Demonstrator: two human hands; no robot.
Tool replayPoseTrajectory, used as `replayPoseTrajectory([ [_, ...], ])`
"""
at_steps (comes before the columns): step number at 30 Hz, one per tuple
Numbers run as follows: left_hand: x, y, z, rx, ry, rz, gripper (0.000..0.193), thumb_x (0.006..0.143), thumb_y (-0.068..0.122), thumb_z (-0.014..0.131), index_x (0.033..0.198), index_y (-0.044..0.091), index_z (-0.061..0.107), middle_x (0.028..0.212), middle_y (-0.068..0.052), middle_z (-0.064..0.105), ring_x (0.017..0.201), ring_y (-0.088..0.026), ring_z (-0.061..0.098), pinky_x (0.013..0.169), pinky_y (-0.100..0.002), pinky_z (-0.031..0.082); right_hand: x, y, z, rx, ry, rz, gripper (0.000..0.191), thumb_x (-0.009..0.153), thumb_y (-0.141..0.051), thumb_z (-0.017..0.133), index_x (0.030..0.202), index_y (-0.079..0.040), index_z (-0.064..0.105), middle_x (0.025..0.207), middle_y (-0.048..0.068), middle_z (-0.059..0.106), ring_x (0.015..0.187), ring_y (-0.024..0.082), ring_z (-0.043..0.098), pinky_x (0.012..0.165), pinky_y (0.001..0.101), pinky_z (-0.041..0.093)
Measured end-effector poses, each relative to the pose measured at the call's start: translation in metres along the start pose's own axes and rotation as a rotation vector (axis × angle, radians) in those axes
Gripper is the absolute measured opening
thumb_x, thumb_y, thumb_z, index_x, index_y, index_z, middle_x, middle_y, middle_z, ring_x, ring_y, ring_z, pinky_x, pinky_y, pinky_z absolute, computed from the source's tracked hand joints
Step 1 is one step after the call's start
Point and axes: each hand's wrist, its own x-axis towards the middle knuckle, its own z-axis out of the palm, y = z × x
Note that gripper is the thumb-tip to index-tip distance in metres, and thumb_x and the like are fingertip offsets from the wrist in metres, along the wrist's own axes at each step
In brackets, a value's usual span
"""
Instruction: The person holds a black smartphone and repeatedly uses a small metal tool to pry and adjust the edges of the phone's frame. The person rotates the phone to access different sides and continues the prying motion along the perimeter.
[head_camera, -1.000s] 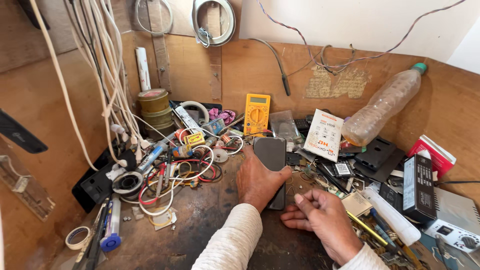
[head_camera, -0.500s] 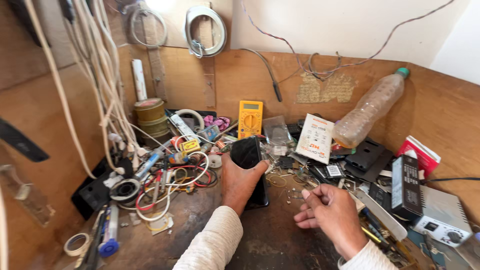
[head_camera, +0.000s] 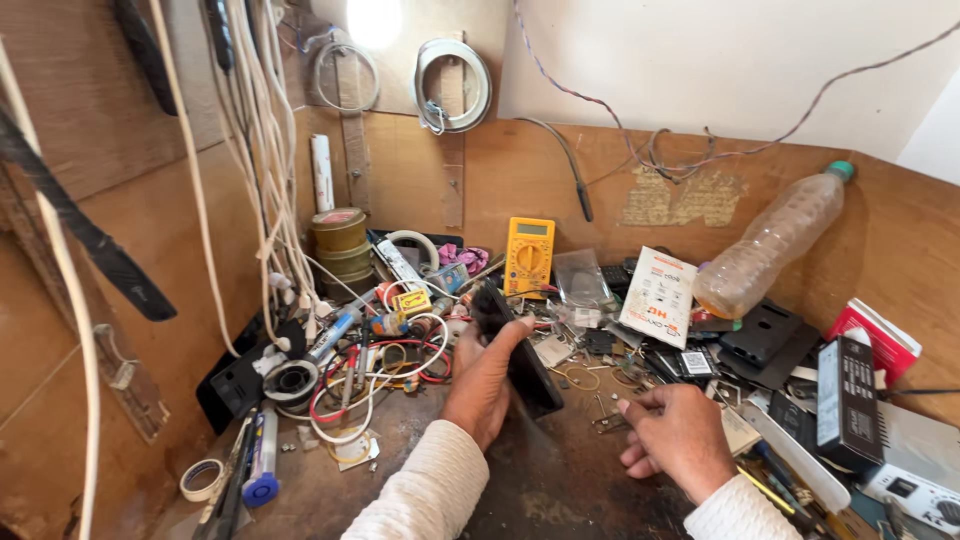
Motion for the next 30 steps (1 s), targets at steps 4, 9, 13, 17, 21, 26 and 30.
replayPoseTrajectory([
  [4,0.004,-0.006,-0.009,-0.022,0.041,-0.141,0.052,0.079,0.015,0.080,0.123,0.003,0.057,0.115,-0.008,0.069,0.109,-0.018,0.065,0.096,-0.035,0.051,-0.008,-0.008,0.000,-0.058,0.018,-0.013,0.034,0.096,-0.018,0.073,0.113,0.010,0.068,0.071,0.019,0.071,0.051,0.028,0.072,0.043,0.0401,0.058],
  [9,0.002,-0.010,-0.022,-0.020,0.044,-0.245,0.051,0.081,0.023,0.082,0.119,0.003,0.056,0.110,-0.012,0.070,0.101,-0.022,0.067,0.089,-0.039,0.056,-0.030,-0.018,-0.001,-0.145,0.070,-0.173,0.037,0.093,-0.027,0.075,0.113,0.004,0.074,0.072,0.016,0.075,0.053,0.022,0.074,0.043,0.0356,0.059],
  [13,0.003,-0.011,-0.023,-0.052,0.070,-0.273,0.054,0.079,0.024,0.083,0.120,0.004,0.055,0.110,-0.011,0.071,0.105,-0.020,0.070,0.090,-0.039,0.058,-0.052,-0.021,0.009,-0.128,0.048,-0.290,0.041,0.086,-0.037,0.078,0.111,-0.004,0.078,0.084,0.006,0.080,0.065,0.020,0.072,0.053,0.0328,0.064],
  [17,0.002,-0.011,-0.023,-0.032,0.044,-0.285,0.056,0.078,0.025,0.083,0.122,0.004,0.054,0.110,-0.011,0.071,0.103,-0.021,0.069,0.089,-0.040,0.058,-0.059,-0.026,0.030,-0.212,0.092,-0.889,0.061,0.076,-0.037,0.083,0.124,-0.004,0.067,0.103,0.011,0.076,0.087,0.025,0.075,0.067,0.0367,0.061],
  [21,0.003,-0.014,-0.023,-0.036,0.016,-0.269,0.057,0.079,0.025,0.082,0.126,0.006,0.055,0.114,-0.008,0.069,0.107,-0.019,0.068,0.091,-0.041,0.057,-0.061,-0.023,0.045,-0.448,0.158,-0.859,0.064,0.076,-0.038,0.087,0.131,-0.012,0.067,0.102,0.013,0.078,0.091,0.026,0.076,0.080,0.0380,0.057],
  [26,0.004,-0.016,-0.025,-0.076,-0.088,-0.231,0.055,0.082,0.026,0.080,0.129,0.008,0.058,0.117,-0.005,0.066,0.109,-0.020,0.063,0.093,-0.043,0.055,-0.053,-0.020,0.053,-0.348,0.279,-0.768,0.030,0.078,-0.023,0.081,0.105,-0.009,0.078,0.090,0.014,0.079,0.079,0.025,0.079,0.073,0.0373,0.060],
  [30,0.005,-0.017,-0.026,-0.056,-0.120,-0.261,0.056,0.086,0.031,0.079,0.132,0.007,0.058,0.118,-0.007,0.063,0.110,-0.020,0.060,0.092,-0.045,0.054,-0.049,-0.014,0.053,-0.354,0.319,-0.842,0.026,0.077,-0.023,0.082,0.097,-0.008,0.080,0.090,0.013,0.079,0.082,0.028,0.078,0.072,0.0376,0.060],
])
